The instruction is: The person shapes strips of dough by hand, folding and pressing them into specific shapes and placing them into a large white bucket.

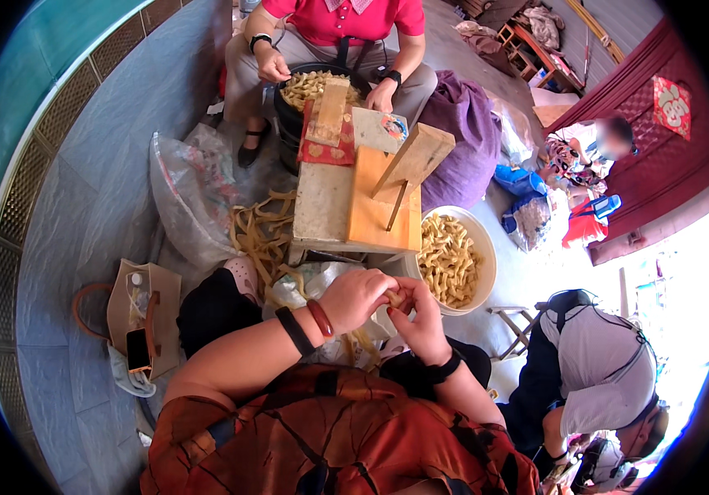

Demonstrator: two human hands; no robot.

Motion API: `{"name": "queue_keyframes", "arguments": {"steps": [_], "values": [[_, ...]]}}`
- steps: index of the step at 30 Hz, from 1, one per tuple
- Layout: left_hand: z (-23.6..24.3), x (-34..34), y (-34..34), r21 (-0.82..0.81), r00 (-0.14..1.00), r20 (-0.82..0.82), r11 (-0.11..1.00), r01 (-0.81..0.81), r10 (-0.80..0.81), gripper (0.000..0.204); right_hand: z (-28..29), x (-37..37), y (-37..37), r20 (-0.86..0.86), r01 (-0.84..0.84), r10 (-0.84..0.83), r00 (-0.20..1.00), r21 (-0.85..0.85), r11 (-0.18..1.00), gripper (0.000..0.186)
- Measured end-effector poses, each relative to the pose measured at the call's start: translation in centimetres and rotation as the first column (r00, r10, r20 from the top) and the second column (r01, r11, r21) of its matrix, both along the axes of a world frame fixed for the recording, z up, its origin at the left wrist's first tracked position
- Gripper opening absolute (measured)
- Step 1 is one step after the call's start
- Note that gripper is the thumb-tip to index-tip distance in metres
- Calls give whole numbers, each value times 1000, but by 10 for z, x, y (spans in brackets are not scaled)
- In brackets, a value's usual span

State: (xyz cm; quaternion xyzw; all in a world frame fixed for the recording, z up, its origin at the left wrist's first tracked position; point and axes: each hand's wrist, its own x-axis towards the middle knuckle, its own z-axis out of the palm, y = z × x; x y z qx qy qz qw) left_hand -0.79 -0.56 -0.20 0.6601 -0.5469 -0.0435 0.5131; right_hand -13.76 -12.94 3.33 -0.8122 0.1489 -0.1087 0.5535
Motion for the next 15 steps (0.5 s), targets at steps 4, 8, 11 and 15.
{"name": "queue_keyframes", "arguments": {"steps": [4,8,11,15], "values": [[-24,-6,-5,-26,722,-684,993,117,-104,12,6,18,4,280,138,55,958,-626,768,33],[-31,-5,-2,-291,-3,-951,896,336,-308,14,-3,12,-12,345,112,127,930,-596,795,23],[-25,-6,1,-253,100,-953,935,248,-285,20,13,11,-13,267,-3,243,933,-668,744,23],[-32,0,-5,-248,270,-910,935,253,-315,16,4,7,-15,21,-91,108,994,-397,913,8]]}}
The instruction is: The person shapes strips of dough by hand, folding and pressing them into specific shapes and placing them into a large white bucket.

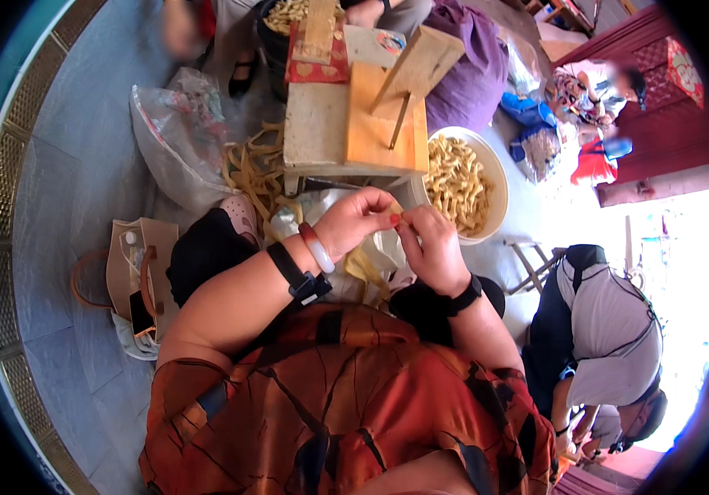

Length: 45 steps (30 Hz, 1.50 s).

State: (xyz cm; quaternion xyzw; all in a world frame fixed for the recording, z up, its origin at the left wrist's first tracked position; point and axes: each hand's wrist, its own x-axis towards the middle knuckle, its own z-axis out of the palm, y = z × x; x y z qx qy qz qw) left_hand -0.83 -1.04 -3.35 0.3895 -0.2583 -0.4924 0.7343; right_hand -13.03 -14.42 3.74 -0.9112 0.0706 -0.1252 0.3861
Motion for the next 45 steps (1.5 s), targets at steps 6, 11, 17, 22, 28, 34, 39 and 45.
{"name": "queue_keyframes", "arguments": {"steps": [6,11,17,22,28,34,39,45], "values": [[30,3,4,148,980,195,987,-60,30,21,-8,-1,3,-114,33,6,993,338,940,19],[36,31,-2,55,837,456,929,-366,303,19,20,-4,8,-110,-102,169,980,451,886,25],[49,37,1,8,585,752,884,-468,304,13,6,-4,-14,-10,-80,106,994,581,810,23],[58,18,-5,-38,513,822,923,-382,246,10,22,19,-4,210,-232,224,952,10,973,21],[44,40,-10,5,654,712,930,-367,254,15,26,17,-9,68,-126,121,990,73,989,15],[45,76,0,418,974,142,903,100,-174,16,6,26,-37,71,23,-25,997,26,999,11],[54,86,-29,347,961,253,916,-201,115,13,2,63,-61,95,121,-119,988,-16,993,8],[27,108,-57,172,443,878,745,-645,181,21,-26,96,-79,87,150,-141,986,-109,983,8]]}}
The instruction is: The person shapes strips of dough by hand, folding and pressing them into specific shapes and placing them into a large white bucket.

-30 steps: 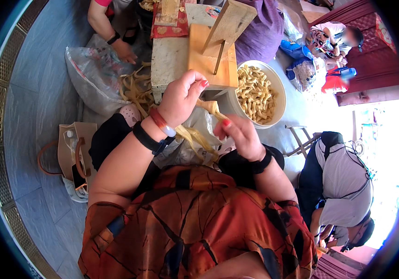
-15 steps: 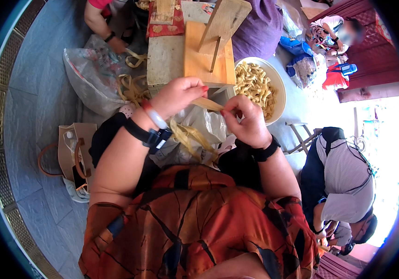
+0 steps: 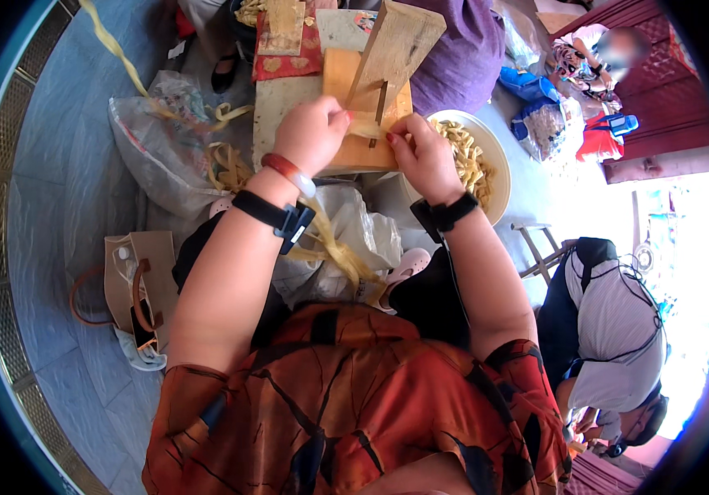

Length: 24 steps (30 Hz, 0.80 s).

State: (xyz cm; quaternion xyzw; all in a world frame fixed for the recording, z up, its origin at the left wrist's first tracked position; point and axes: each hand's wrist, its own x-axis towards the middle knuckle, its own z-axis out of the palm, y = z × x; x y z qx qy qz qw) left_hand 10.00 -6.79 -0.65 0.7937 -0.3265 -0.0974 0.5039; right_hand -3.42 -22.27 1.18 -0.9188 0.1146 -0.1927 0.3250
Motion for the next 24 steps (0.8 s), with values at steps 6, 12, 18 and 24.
{"name": "queue_keyframes", "arguments": {"steps": [6,12,18,24], "values": [[13,-27,26,-143,984,-115,983,117,-134,21,-15,-69,-47,-8,249,-291,957,-497,831,34],[18,-77,47,-332,496,-724,872,361,-480,14,45,-85,69,82,-260,326,942,-436,862,43],[7,-82,64,-393,190,-838,808,439,-511,23,30,-96,52,228,-133,273,935,-488,863,21],[15,-73,64,-731,290,-651,682,8,-701,24,23,-101,63,204,-433,507,837,-320,843,23]]}}
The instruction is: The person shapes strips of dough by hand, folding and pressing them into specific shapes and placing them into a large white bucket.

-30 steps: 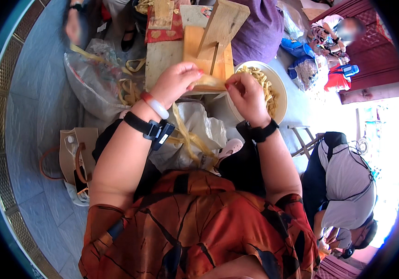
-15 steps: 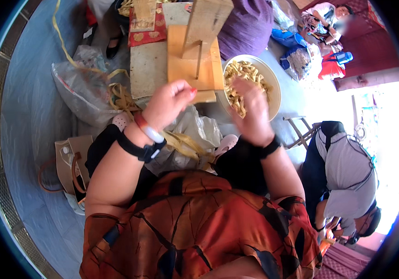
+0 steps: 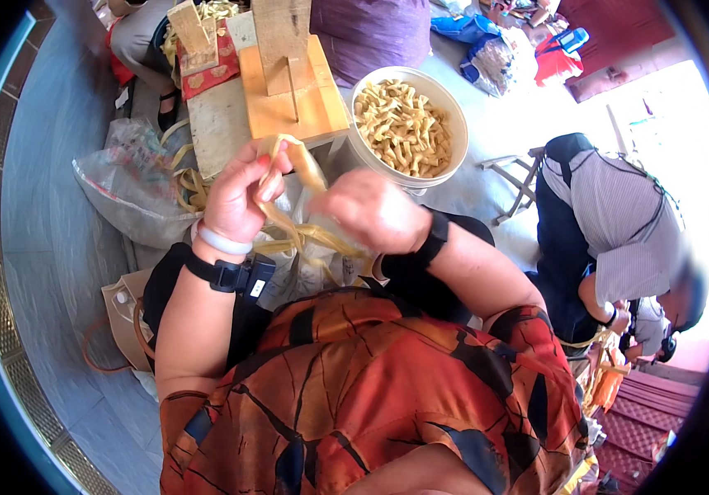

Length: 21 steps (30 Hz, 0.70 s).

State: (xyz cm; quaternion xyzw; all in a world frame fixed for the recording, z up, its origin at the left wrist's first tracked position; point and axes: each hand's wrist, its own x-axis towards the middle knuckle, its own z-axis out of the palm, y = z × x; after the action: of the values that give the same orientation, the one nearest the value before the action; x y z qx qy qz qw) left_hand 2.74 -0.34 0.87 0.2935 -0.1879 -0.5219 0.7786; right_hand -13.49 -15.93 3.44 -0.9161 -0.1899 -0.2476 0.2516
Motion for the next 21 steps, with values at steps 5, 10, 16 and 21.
{"name": "queue_keyframes", "arguments": {"steps": [5,10,16,21], "values": [[16,-18,-8,-154,-112,985,963,-223,131,30,-8,0,8,-77,123,-106,991,272,954,23],[-7,-20,-7,303,651,678,937,175,-341,21,-15,-1,2,-59,265,-259,964,182,947,19],[-9,-31,-20,40,324,946,982,-182,21,32,-33,12,-6,-473,471,168,865,880,55,20],[9,-40,-24,-155,-229,968,959,-238,99,36,-35,4,-20,-466,467,365,806,879,94,23]]}}
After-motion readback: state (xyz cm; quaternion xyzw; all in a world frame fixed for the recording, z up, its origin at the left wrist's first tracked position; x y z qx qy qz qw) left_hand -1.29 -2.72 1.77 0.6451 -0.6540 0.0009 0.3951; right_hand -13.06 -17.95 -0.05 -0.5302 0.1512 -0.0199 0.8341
